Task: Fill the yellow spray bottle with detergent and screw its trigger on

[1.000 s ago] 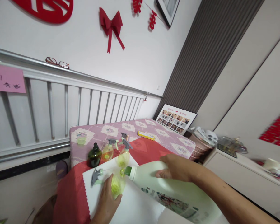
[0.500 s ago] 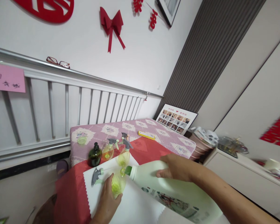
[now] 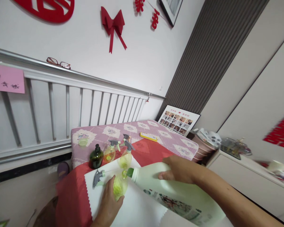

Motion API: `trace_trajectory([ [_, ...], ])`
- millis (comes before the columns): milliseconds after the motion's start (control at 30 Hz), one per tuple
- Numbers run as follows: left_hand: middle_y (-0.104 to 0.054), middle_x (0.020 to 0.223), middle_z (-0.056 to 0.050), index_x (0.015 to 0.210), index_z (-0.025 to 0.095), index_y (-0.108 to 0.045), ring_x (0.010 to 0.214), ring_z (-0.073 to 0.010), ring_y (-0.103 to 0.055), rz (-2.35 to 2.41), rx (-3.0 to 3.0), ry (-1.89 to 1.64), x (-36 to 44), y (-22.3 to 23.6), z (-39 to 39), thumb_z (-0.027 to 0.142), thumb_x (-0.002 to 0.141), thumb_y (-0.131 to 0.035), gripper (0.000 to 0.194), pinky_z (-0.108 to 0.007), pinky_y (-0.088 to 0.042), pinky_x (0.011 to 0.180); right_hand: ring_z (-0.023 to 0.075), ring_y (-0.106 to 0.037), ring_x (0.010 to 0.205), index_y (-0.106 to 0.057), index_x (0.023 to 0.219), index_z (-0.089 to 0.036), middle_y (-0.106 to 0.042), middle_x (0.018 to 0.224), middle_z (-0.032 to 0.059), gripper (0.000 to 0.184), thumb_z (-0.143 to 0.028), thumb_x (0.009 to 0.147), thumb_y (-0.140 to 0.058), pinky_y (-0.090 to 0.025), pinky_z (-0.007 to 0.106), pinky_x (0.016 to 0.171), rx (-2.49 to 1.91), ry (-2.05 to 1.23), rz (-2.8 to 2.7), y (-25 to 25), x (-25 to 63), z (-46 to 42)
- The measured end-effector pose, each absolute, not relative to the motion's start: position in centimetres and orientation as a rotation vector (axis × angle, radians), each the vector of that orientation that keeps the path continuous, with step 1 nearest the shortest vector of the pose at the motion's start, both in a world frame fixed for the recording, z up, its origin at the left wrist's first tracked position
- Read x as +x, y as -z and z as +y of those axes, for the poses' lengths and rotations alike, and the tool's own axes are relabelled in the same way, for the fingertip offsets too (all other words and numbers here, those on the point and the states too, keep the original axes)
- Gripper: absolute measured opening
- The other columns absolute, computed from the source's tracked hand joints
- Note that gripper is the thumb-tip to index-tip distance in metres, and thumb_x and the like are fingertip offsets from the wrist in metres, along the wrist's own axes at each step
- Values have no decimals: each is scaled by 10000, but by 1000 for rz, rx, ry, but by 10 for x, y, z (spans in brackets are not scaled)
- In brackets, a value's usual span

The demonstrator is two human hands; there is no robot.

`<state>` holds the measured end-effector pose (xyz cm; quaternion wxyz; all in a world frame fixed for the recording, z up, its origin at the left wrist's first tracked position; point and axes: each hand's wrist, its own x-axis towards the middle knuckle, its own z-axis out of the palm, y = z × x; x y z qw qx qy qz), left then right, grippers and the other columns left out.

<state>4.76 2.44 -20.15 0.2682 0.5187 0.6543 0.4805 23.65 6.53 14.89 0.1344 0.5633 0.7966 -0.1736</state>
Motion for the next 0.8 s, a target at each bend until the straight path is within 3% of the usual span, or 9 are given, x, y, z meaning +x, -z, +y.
trace_trajectory([
  [800,-440,1559,-193,1484,88,-292,1476,-298,-378,1748,1377,-1261,45,197,25,203,696,-566,842,-415,-322,1230,320,-712,994,-677,969,-193,-772,1091,120,397,-545,787,-661,-528,348,783,1657,475,2285,-146,240,69],
])
